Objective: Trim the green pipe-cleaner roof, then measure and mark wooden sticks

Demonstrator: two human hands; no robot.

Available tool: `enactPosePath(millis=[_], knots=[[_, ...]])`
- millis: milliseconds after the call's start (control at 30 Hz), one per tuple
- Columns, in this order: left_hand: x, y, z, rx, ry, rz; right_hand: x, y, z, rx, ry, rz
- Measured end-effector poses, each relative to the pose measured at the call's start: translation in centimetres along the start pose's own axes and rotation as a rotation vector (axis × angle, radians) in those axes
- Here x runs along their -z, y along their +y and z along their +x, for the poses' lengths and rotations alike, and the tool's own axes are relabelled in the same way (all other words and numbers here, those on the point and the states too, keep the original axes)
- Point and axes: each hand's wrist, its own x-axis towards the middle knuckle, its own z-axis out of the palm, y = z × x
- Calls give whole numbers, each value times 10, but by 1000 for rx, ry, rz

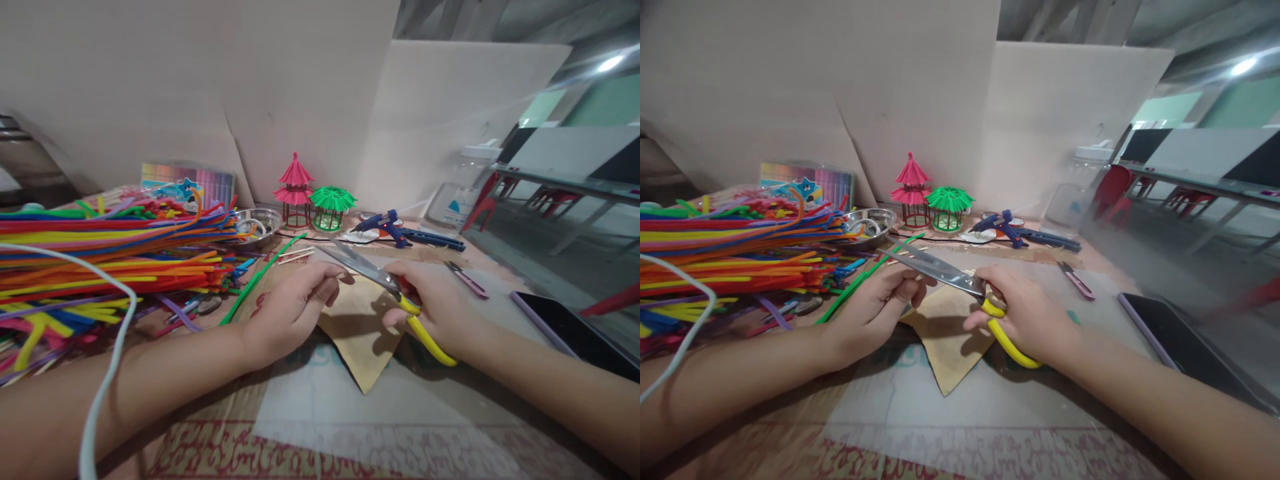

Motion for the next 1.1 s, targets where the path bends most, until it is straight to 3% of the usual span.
enactPosePath(millis=[133,433,600,1100], knots=[[0,0,0,44,12,-63,-1,0,1,-27,38,18],[-4,-7,-1,30,63,-147,-4,1,-2,43,-12,-53],[-2,-6,-1,14,-3,-66,-4,-2,-2,62,-9,-49],[1,-4,-2,9,-41,18,0,1,0,105,-14,-79]])
